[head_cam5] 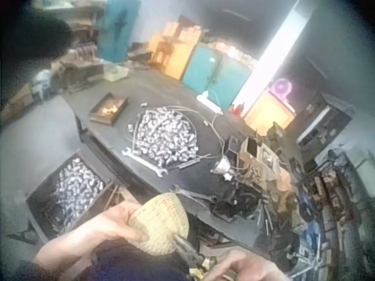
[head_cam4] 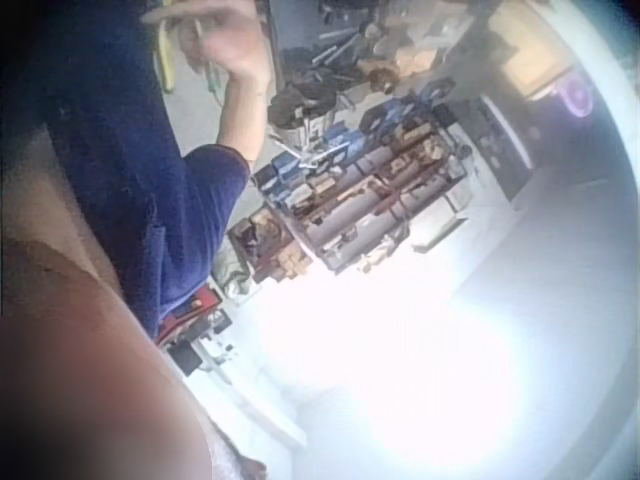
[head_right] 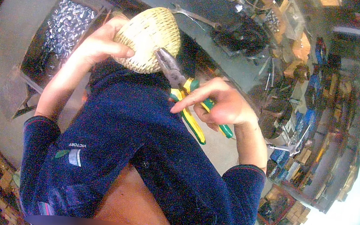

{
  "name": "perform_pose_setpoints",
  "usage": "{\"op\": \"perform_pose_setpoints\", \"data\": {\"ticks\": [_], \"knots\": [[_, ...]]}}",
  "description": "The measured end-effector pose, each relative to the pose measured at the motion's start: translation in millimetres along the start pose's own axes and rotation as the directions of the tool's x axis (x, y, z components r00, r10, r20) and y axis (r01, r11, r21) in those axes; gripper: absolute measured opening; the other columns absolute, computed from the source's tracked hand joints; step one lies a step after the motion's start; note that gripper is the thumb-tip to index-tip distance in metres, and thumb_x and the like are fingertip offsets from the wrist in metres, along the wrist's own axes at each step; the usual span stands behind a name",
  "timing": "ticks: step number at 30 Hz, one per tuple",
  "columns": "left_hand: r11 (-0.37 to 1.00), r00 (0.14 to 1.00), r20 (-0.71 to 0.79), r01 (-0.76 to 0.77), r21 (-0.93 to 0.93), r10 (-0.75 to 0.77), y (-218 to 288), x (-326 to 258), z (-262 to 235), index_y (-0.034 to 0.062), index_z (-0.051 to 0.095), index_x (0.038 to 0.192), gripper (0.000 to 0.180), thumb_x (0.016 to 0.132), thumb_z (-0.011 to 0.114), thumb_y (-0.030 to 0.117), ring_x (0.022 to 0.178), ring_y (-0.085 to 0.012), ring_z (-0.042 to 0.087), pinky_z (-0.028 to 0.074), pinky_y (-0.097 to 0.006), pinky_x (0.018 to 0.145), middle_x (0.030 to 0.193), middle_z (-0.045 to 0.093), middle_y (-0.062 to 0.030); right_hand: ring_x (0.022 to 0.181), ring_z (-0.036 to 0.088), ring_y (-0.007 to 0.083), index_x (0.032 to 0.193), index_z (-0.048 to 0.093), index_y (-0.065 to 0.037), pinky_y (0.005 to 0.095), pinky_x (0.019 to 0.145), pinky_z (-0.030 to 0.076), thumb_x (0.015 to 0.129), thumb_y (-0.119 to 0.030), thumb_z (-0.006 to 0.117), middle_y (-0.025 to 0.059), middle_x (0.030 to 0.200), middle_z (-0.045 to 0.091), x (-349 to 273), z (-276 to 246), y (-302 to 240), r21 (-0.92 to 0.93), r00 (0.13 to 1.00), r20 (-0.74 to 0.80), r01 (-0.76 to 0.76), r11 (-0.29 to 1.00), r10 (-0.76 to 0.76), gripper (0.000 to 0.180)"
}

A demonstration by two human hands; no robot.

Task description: The person weaves a small basket using a thin wire and a wooden handle. They repeatedly wrap the wire around the basket's rim, pull it tight, and trim excess wire with pliers. The person rotates the basket to continue wrapping along the edge.

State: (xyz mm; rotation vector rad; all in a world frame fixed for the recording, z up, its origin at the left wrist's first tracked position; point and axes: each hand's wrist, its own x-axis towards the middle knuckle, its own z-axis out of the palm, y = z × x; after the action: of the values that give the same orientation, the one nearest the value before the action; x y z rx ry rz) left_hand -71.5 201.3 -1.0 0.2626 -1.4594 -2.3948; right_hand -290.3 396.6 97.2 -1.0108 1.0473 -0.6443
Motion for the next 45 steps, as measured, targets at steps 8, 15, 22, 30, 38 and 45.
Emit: {"op": "perform_pose_setpoints", "data": {"ticks": [8, 15, 22, 30, 38, 45], "knots": [[0.995, 0.999, 0.039, 0.03, 0.095, -0.034, -13.4, 4.0, 6.6, -0.0029, 0.064, 0.099, 0.033, 0.066, 0.066, -0.003, 0.079, -0.0067, 0.06, 0.048, -0.022, 0.073, 0.088, 0.067, -0.0025, 0.037, 0.044, 0.0084, 0.101, 0.068, 0.0, 0.0234, 0.038, 0.036, 0.069, -0.044, 0.062, 0.0003, 0.044, 0.045, 1.6, -6.7, -12.3, -0.05, 0.97, 0.037, -0.237, 0.97, 0.239, 0.055], [0.956, 0.988, 0.1, 0.085, 0.28, -0.117, -20.2, 11.7, 7.1, -0.0024, 0.062, 0.102, 0.037, 0.065, 0.067, 0.0, 0.081, -0.0089, 0.06, 0.048, -0.024, 0.074, 0.091, 0.067, -0.0033, 0.037, 0.034, 0.0081, 0.085, 0.064, 0.01, 0.0249, 0.035, 0.027, 0.067, -0.012, 0.051, 0.0016, 0.045, 0.042, 3.8, 9.6, 12.1, 0.42, 0.912, -0.101, -0.324, 0.848, 0.398, 0.031], [0.962, 0.983, 0.134, 0.088, 0.258, -0.126, -18.9, 14.7, -0.9, -0.0039, 0.062, 0.102, 0.036, 0.067, 0.066, -0.003, 0.081, -0.0072, 0.059, 0.048, -0.024, 0.076, 0.092, 0.067, -0.0039, 0.041, 0.034, 0.0054, 0.086, 0.07, 0.007, 0.0223, 0.038, 0.024, 0.063, -0.008, 0.053, 0.0001, 0.048, 0.044, -4.9, 1.6, 6.3, 0.306, 0.925, -0.048, -0.345, 0.887, 0.377, 0.033], [0.977, 0.972, 0.098, 0.206, 0.062, -0.211, -32.7, 16.5, -5.4, -0.0034, 0.061, 0.106, 0.039, 0.067, 0.067, -0.004, 0.086, -0.0092, 0.061, 0.048, -0.024, 0.081, 0.097, 0.067, -0.0053, 0.046, 0.04, 0.0067, 0.091, 0.073, -0.005, 0.0241, 0.043, 0.031, 0.057, -0.007, 0.051, -0.0002, 0.052, 0.051, -6.4, -8.5, 7.3, -0.042, 0.928, -0.091, -0.366, 0.93, 0.361, 0.041], [0.979, 0.982, 0.088, 0.154, 0.133, -0.167, -32.9, 19.1, 0.3, -0.0033, 0.063, 0.103, 0.037, 0.066, 0.065, -0.005, 0.081, -0.0064, 0.06, 0.048, -0.022, 0.076, 0.093, 0.067, -0.0029, 0.049, 0.044, 0.0076, 0.089, 0.073, -0.005, 0.0241, 0.047, 0.034, 0.06, -0.009, 0.051, 0.0015, 0.056, 0.056, -1.7, -10.4, 15.9, -0.04, 0.964, -0.087, -0.257, 0.966, 0.253, 0.037], [0.938, 0.967, 0.026, 0.238, 0.252, -0.252, -34.0, 19.5, 9.6, -0.0034, 0.061, 0.104, 0.043, 0.063, 0.069, 0.004, 0.086, -0.0109, 0.06, 0.047, -0.025, 0.079, 0.095, 0.066, -0.0053, 0.05, 0.044, 0.0057, 0.089, 0.073, -0.004, 0.0243, 0.045, 0.033, 0.064, -0.01, 0.051, 0.0004, 0.06, 0.059, -4.4, -4.4, 24.6, -0.055, 0.934, -0.117, -0.346, 0.937, 0.338, 0.034]]}}
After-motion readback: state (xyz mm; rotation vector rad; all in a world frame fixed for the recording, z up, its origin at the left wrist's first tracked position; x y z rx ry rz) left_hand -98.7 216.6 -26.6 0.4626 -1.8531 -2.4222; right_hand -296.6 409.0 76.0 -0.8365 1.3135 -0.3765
